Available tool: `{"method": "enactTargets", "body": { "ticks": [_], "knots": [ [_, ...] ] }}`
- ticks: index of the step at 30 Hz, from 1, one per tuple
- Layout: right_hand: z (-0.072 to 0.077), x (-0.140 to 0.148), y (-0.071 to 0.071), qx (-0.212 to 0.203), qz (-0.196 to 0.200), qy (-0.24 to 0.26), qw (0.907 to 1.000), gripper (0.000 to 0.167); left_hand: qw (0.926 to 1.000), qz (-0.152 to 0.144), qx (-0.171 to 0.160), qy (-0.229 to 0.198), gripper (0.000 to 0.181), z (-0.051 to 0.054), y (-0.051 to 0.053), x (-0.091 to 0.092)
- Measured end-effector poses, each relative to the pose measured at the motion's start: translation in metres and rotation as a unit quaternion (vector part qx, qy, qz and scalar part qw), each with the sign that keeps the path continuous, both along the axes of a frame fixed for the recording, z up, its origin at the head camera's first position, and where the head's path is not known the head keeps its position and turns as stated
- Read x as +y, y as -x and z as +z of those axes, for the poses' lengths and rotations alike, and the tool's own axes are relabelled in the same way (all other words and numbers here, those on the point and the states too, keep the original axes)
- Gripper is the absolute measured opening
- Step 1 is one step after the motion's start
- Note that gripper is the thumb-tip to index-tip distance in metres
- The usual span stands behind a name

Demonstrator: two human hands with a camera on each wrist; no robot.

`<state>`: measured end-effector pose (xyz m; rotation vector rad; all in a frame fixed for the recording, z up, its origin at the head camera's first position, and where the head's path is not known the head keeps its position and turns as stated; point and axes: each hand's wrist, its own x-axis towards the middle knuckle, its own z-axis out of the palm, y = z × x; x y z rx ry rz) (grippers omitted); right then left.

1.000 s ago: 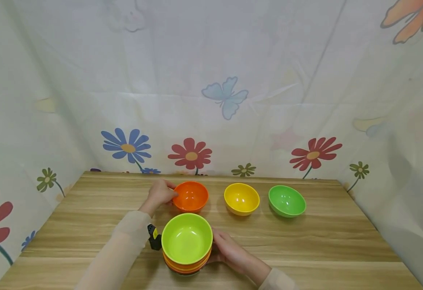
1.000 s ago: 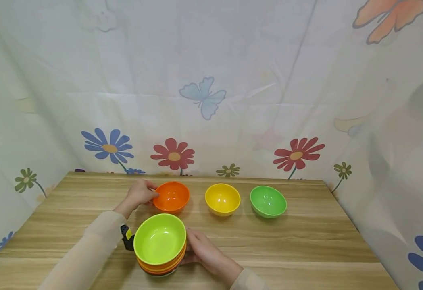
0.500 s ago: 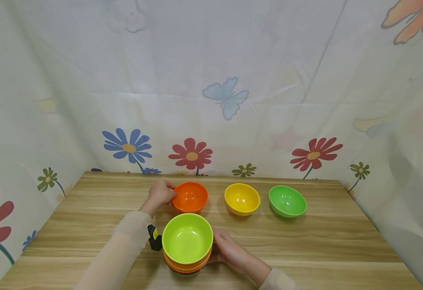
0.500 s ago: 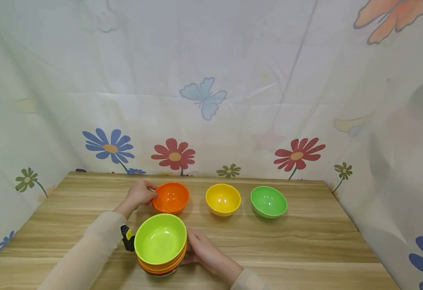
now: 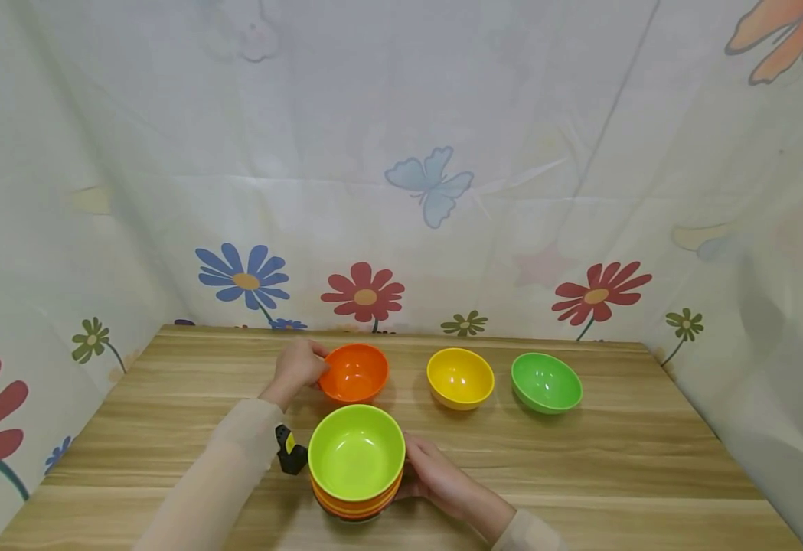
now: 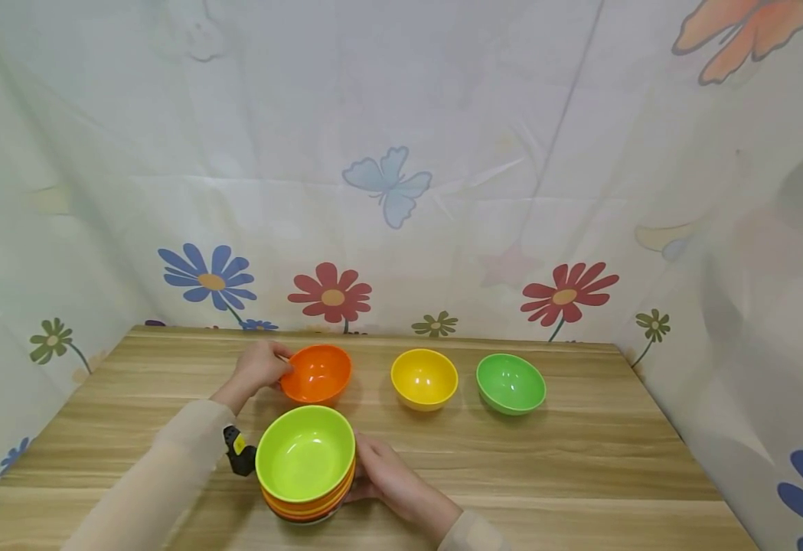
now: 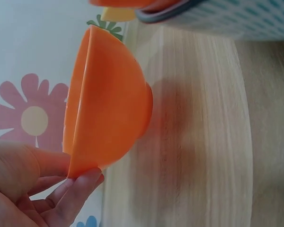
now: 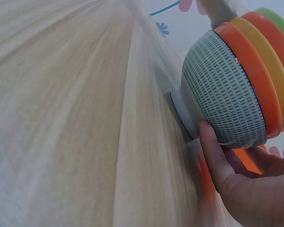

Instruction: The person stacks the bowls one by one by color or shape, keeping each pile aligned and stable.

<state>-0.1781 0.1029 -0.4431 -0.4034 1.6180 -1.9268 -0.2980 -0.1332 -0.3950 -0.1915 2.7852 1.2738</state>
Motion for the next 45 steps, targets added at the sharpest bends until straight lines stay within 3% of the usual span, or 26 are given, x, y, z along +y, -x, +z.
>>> {"method": "enactTargets", "body": {
  "ticks": [7,15,29,37,45],
  "knots": [
    [0.001,0.001,0.000,0.004,0.003,-0.004,1.0000,0.061,0.9998,-0.002,0.000,0.018,0.026,0.010,-0.002,-0.006],
    [0.002,0.001,0.000,-0.001,0.003,-0.005,1.0000,0.061,0.9970,-0.018,0.020,0.073,0.027,0.023,-0.004,-0.014],
    [0.004,0.002,-0.002,-0.002,0.002,-0.005,1.0000,0.062,0.9897,-0.043,0.029,0.133,0.026,0.054,-0.010,-0.022],
    [0.004,0.002,-0.001,-0.002,0.003,-0.007,1.0000,0.059,0.9898,-0.058,0.038,0.124,0.027,0.066,-0.014,-0.021],
    [0.003,0.001,-0.001,-0.002,0.001,-0.008,1.0000,0.058,0.9848,-0.071,0.047,0.151,0.024,0.078,-0.020,-0.017]
  ]
}}
